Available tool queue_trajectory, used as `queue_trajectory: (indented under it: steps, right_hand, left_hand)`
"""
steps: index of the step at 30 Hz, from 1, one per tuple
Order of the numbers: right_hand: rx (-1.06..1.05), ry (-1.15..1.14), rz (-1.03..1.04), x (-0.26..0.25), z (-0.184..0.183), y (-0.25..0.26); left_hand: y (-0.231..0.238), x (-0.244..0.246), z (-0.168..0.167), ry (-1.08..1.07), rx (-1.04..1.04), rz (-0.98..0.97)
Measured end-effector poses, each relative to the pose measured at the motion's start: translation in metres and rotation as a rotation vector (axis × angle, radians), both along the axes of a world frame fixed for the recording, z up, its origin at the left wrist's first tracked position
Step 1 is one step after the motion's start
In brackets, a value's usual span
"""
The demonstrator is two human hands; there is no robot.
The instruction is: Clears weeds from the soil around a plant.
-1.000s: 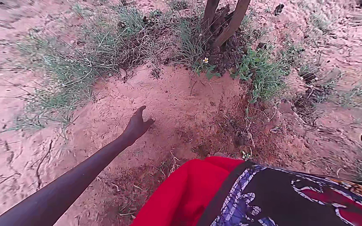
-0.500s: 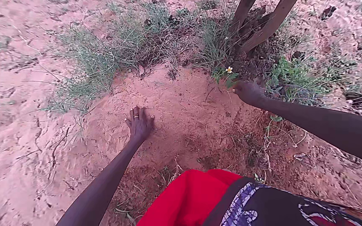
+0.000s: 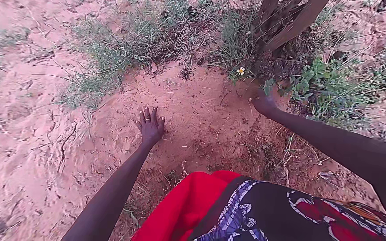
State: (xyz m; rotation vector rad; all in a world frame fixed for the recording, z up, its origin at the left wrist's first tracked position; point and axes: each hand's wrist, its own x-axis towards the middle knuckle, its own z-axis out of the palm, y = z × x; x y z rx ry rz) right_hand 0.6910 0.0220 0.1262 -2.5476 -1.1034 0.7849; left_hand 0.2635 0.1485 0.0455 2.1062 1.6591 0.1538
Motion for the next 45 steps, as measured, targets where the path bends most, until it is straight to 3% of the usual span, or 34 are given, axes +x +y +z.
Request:
queue_trajectory:
  steps: [3,7,9,12,17,22,25,29,32,45]
  right_hand:
    - [0.069,0.052,-0.025,0.001,-0.011,-0.007]
    - [0.015,-0.132,0.051,0.02,-0.016,-0.023]
    - [0.145,-0.311,0.089,0.037,-0.023,-0.033]
    - [0.519,-0.525,0.298,0.066,-0.028,-0.036]
    - [0.648,-0.795,0.471,0.082,-0.033,-0.021]
    - [0.721,-0.772,0.215,0.077,-0.045,0.006]
    - [0.794,-0.905,0.032,0.073,-0.056,0.03]
    - [0.848,-0.929,-0.151,0.081,-0.042,0.06]
    - [0.921,-0.904,-0.132,0.097,-0.037,0.074]
    - [0.751,-0.878,-0.077,0.093,-0.035,0.078]
  left_hand:
    - [0.0,-0.001,-0.005,-0.021,0.057,0.018]
    - [-0.002,-0.004,-0.015,-0.042,0.148,0.031]
    - [-0.003,-0.005,-0.017,-0.054,0.183,0.02]
    - [-0.003,-0.006,-0.02,-0.054,0.224,0.01]
    - [-0.004,-0.008,-0.025,-0.056,0.27,0.019]
    - [-0.005,-0.007,-0.026,-0.059,0.302,0.028]
    - [-0.005,-0.007,-0.027,-0.058,0.304,0.03]
    - [-0.007,-0.006,-0.027,-0.052,0.303,0.031]
    - [-0.005,-0.009,-0.028,-0.025,0.329,0.025]
    - [-0.005,-0.005,-0.027,0.007,0.329,0.024]
